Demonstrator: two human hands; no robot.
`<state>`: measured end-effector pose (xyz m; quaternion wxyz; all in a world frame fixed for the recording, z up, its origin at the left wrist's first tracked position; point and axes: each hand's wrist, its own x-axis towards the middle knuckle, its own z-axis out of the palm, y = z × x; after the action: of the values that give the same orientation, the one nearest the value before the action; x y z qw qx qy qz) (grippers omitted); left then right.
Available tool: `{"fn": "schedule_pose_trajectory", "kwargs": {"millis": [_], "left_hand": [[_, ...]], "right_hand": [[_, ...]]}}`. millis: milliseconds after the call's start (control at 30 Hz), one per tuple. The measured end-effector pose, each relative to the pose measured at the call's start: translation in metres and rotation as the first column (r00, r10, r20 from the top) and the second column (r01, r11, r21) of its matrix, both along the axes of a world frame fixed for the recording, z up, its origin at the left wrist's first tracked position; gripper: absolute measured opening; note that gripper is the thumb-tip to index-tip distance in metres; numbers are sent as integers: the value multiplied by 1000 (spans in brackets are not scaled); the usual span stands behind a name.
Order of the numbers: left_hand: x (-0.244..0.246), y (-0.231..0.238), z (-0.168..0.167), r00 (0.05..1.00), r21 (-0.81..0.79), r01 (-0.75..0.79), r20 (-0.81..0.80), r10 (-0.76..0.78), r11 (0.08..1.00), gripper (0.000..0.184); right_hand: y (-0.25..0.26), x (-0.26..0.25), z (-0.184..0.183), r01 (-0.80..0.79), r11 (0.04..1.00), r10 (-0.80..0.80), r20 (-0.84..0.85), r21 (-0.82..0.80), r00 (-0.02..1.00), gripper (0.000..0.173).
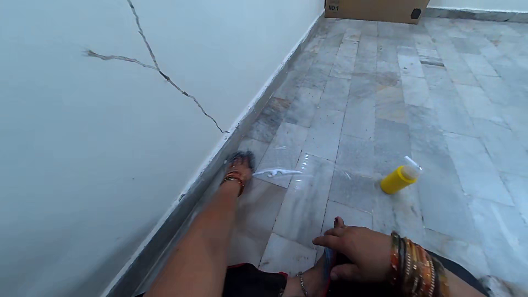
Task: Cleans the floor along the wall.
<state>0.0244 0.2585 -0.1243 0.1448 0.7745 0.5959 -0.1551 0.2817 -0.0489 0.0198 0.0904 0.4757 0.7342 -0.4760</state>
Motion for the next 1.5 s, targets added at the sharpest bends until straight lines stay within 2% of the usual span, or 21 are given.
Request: {"fn": "schedule_pose_trajectory", "kwargs": {"millis": [67,133,200,300,400,500,667,767,833,900,967,1067,1200,1300,1400,1500], "left_hand": [[-47,-4,-1,997,-4,-59,-46,59,998,64],[-72,-22,-7,992,-19,-103,-79,101,995,63],[-77,-50,-7,981,-9,-180,-74,179,984,64],[-69,-83,-18,979,-5,-194,64,194,981,61],[-35,-112,-18,990,-75,-23,140,34,997,61],[28,-145,-27,948,-101,229,247,-199,968,62],[146,-221,-44,740,-48,587,437,-512,808,53],[176,-219,-36,695,-105,680,409,-592,726,51],[179,-200,-29,740,-128,641,367,-564,757,50],[166,-171,-30,813,-82,536,320,-487,840,51],[136,-137,-35,886,1,386,280,-371,923,52],[63,-94,-24,972,17,108,206,-109,994,55],[-50,-85,2,985,-36,-162,58,164,986,61],[-101,-101,5,944,-65,-329,14,331,942,63],[-96,-109,-1,939,-66,-343,-19,342,937,68],[-49,-123,-19,992,-67,-122,14,123,990,67]], "right_hand": [[1,-1,-2,-3,1000,3,23,-12,1000,64],[1,-3,-3,6,1000,-5,44,-28,999,64],[1,-7,-1,9,1000,-7,70,-29,998,65],[-3,-17,2,8,1000,-6,129,-12,992,65],[-15,-35,9,-17,1000,14,162,17,987,63],[-28,-50,13,-110,992,103,106,66,989,59],[-30,-53,8,-177,984,176,79,9,981,58],[-18,-34,-4,-107,994,109,88,-24,990,55],[-6,-20,-11,-32,997,40,131,-65,991,59],[5,-11,-17,-2,995,19,172,-99,985,63],[9,-7,-19,19,992,2,164,-126,986,63],[10,-6,-22,37,991,-18,143,-130,990,63],[9,-11,-17,38,992,-18,163,-118,986,63],[6,-22,-11,11,995,8,191,-98,982,63],[-1,-38,-6,-43,996,58,205,-76,977,62],[-8,-50,2,-99,992,114,199,-82,973,62]]}}
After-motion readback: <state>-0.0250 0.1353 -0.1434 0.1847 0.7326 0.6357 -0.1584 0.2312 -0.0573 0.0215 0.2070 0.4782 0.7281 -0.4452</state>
